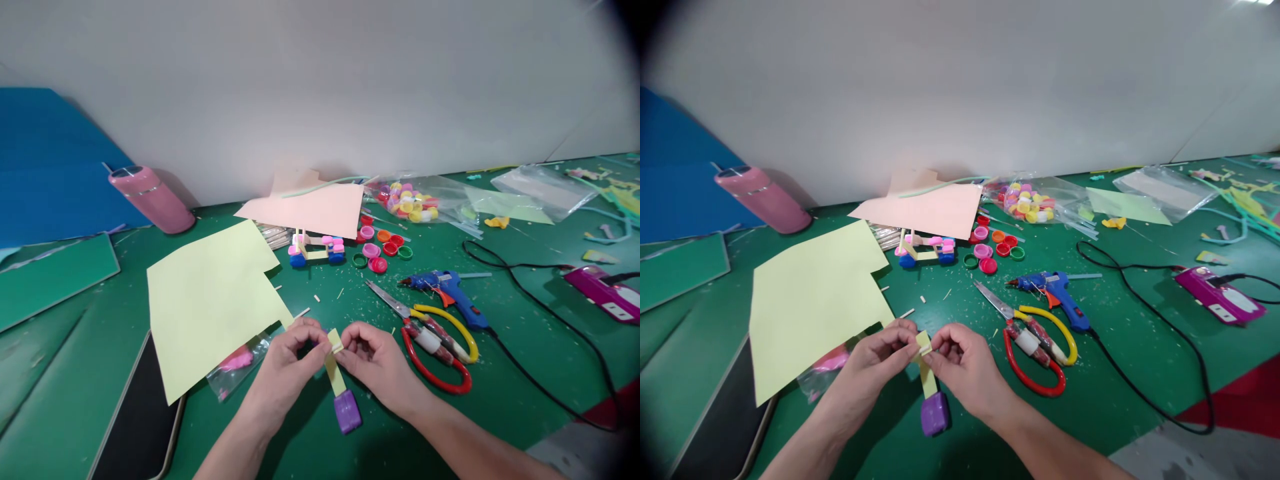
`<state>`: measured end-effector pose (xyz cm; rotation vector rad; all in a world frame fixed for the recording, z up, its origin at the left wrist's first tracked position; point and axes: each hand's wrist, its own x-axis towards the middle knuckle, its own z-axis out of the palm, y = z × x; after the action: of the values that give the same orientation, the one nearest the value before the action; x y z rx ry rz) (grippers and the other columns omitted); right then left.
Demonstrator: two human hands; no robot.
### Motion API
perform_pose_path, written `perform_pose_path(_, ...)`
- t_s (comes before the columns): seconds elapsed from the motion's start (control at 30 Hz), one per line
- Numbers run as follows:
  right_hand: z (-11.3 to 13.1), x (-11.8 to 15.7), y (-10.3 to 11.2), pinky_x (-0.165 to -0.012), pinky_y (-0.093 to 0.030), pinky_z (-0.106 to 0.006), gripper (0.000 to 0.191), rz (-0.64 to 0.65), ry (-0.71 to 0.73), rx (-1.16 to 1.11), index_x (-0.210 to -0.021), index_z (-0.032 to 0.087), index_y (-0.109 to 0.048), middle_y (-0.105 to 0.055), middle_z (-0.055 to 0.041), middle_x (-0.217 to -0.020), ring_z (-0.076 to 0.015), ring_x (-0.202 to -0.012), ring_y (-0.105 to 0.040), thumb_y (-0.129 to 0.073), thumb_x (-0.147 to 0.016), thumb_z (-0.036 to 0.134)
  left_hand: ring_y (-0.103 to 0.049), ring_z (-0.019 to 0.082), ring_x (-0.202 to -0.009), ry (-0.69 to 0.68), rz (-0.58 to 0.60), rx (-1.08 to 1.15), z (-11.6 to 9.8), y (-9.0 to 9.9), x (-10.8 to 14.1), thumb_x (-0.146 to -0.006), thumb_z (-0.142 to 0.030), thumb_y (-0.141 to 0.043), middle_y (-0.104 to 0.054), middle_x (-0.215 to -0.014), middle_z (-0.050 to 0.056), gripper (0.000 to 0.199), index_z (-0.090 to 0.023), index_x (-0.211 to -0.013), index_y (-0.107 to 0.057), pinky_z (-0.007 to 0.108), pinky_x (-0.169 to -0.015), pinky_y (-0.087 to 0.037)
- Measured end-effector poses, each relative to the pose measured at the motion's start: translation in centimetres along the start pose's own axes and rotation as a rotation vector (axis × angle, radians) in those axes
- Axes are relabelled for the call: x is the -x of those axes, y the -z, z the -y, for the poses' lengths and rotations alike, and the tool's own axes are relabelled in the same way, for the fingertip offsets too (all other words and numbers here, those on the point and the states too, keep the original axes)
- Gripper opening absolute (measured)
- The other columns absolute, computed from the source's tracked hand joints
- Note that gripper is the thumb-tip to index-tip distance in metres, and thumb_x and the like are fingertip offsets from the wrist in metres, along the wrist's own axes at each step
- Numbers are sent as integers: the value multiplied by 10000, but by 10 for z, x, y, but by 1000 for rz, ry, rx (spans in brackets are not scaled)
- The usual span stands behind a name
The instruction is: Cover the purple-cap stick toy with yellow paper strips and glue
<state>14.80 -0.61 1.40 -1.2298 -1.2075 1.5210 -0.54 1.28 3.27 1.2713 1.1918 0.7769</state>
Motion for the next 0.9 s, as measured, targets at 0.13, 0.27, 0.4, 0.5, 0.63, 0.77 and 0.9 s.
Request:
perform_pose_path(0.13,-1,0,2,-499,-289,-213,195,3,26,30,-711,163,-525,-411,50,-616,-89,-551,-343,-638,-733,320,-448,145,-781,-3,6,16,0,-1,-1,-762,-271,-565,-486,-790,0,159,-193,-624,-554,240,-691,-356)
perform_pose_path(0.27,1,-2,6,-489,-283,-206,182,8,45,51,-703,155,-539,-413,52,-612,-82,-544,-343,-654,-722,296,-446,150,-817,-6,11,13,1,0,0,-766,-270,-564,-490,-779,0,166,-194,-619,-546,237,-701,-352)
perform_pose_path(0.4,5,-5,9,-480,-292,-195,171,28,59,60,-697,150,-555,-415,56,-603,-76,-537,-355,-676,-703,270,-440,155,-851,-3,22,7,2,0,0,-768,-278,-562,-497,-782,1,170,-197,-620,-546,232,-703,-345)
perform_pose_path(0.5,5,-7,11,-489,-306,-192,152,47,85,72,-691,141,-583,-436,50,-624,-74,-546,-370,-703,-676,232,-438,149,-834,1,28,11,2,0,0,-772,-278,-560,-490,-785,-3,173,-198,-620,-545,229,-696,-343)
perform_pose_path(0.63,4,-9,14,-496,-311,-191,114,81,116,91,-702,133,-623,-456,39,-656,-70,-553,-380,-709,-673,202,-437,142,-804,5,29,22,2,1,0,-770,-284,-564,-482,-789,-4,175,-195,-620,-545,230,-690,-344)
perform_pose_path(0.77,3,-11,15,-472,-290,-188,106,95,135,97,-694,136,-622,-451,44,-653,-59,-526,-357,-708,-677,195,-441,146,-804,7,34,21,2,2,0,-764,-291,-573,-488,-794,1,171,-193,-626,-553,234,-689,-346)
perform_pose_path(0.9,3,-12,15,-472,-288,-190,115,90,146,104,-686,141,-606,-439,47,-645,-59,-524,-350,-697,-692,213,-453,150,-810,5,43,23,1,1,-1,-761,-290,-580,-493,-797,5,164,-189,-633,-562,245,-711,-347)
